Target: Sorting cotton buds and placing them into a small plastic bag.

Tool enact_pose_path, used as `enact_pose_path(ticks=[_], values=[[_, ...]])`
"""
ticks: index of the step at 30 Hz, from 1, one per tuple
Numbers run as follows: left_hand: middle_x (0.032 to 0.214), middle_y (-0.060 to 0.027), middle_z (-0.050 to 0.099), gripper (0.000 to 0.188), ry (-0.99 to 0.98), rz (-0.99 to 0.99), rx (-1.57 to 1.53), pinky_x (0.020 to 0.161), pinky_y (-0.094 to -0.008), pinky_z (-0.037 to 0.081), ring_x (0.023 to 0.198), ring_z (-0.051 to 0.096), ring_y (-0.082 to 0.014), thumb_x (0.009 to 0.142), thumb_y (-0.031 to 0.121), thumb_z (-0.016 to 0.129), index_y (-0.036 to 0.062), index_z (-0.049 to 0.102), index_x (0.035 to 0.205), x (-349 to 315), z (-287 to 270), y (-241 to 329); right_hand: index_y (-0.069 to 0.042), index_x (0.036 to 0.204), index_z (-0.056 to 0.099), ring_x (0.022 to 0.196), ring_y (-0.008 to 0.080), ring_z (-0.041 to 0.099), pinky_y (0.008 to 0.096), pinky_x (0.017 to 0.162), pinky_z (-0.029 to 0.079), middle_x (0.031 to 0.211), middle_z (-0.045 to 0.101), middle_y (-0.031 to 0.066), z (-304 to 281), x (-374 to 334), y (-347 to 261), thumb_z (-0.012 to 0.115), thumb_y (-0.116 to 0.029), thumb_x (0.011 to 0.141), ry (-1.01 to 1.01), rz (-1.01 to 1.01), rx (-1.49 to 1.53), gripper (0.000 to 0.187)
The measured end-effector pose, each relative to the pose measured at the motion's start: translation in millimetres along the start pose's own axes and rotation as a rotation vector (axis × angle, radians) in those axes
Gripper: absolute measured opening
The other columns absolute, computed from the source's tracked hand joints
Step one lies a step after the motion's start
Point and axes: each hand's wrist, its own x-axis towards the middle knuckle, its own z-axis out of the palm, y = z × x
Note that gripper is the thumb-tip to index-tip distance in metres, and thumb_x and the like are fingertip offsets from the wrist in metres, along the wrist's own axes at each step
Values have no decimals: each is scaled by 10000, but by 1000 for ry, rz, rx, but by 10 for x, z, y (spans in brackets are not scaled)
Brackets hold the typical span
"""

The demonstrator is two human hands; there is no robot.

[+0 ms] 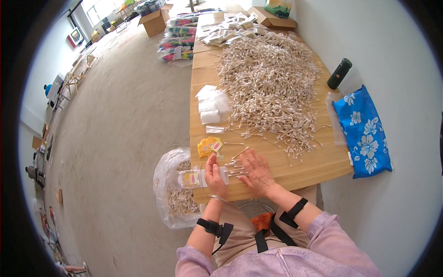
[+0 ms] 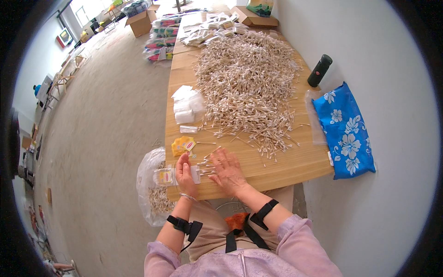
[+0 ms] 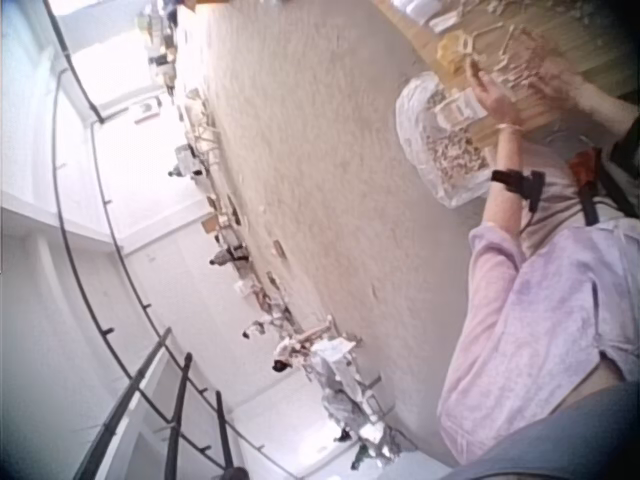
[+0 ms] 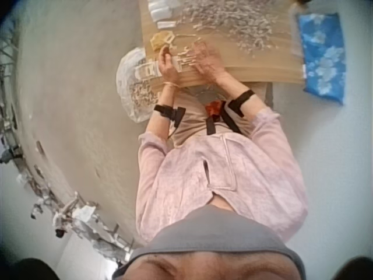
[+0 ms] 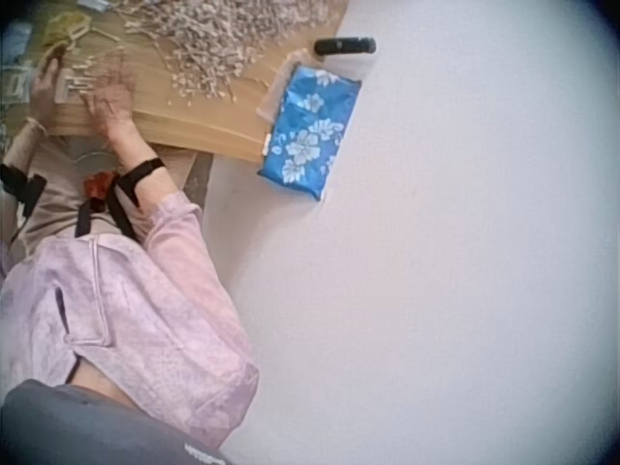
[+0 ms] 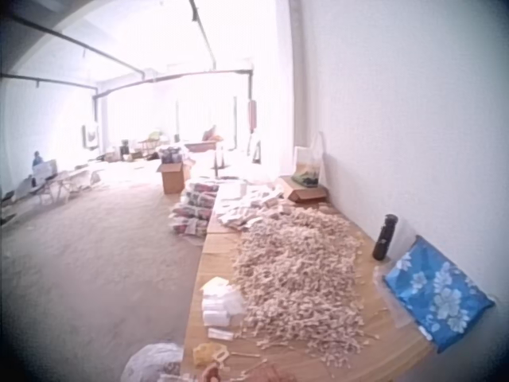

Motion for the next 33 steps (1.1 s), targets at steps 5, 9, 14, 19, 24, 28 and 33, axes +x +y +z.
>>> enact_pose_path(ticks=[5, 9, 14, 19, 24, 28, 33], values=[[1329, -107, 504, 352, -26, 36, 32, 1082, -310, 324, 1258, 449, -189, 998, 110, 387, -11, 459, 1321, 21, 21, 34, 21, 1390, 309, 1407, 369, 195, 444, 1149, 164, 1498, 233, 220, 89, -8, 98, 518, -66, 854, 506, 359, 743, 583], [1334, -106, 497, 358, -32, 44, 46, 1085, -309, 316, 1259, 441, -185, 1007, 139, 379, -13, 455, 1323, -49, 111, 20, 31, 1382, 314, 1408, 333, 214, 384, 1150, 176, 1512, 227, 202, 91, 58, -94, 463, -35, 842, 506, 422, 845, 565], [1339, -105, 488, 370, -31, 63, 65, 1088, -307, 305, 1259, 432, -180, 1019, 174, 369, -14, 450, 1326, -153, 248, -4, 37, 1351, 342, 1396, 361, 215, 428, 1148, 171, 1473, 275, 206, 156, 127, -279, 468, 14, 790, 572, 344, 965, 575], [1343, -105, 481, 381, -32, 74, 78, 1090, -306, 297, 1260, 424, -177, 1028, 203, 361, -16, 446, 1328, -203, 259, -55, 11, 1265, 438, 1285, 364, 340, 452, 1108, 228, 1300, 446, 202, 160, 192, -114, 475, 20, 782, 475, 261, 470, 485], [1359, -105, 462, 411, -83, 64, -52, 1104, -312, 284, 1280, 406, -184, 1033, 250, 357, -15, 423, 1340, -125, 225, -122, -13, 1198, 510, 1175, 345, 426, 438, 1071, 268, 1169, 524, 177, 211, 188, -62, 494, 9, 783, 371, 149, 437, 416], [1371, -106, 454, 427, -85, 27, -111, 1111, -315, 274, 1299, 392, -192, 1032, 270, 365, -15, 418, 1345, -127, 194, -162, -14, 1225, 498, 1207, 333, 440, 401, 1064, 307, 1214, 523, 179, 189, 198, -61, 472, -1, 837, 539, 297, 736, 389], [1396, -103, 434, 459, -141, 31, -124, 1115, -318, 268, 1314, 377, -189, 1029, 300, 365, -12, 401, 1364, -71, 97, -293, -10, 1241, 491, 1229, 331, 450, 374, 1064, 323, 1267, 510, 180, 228, 272, -163, 453, -17, 879, 571, 344, 1013, 364]])
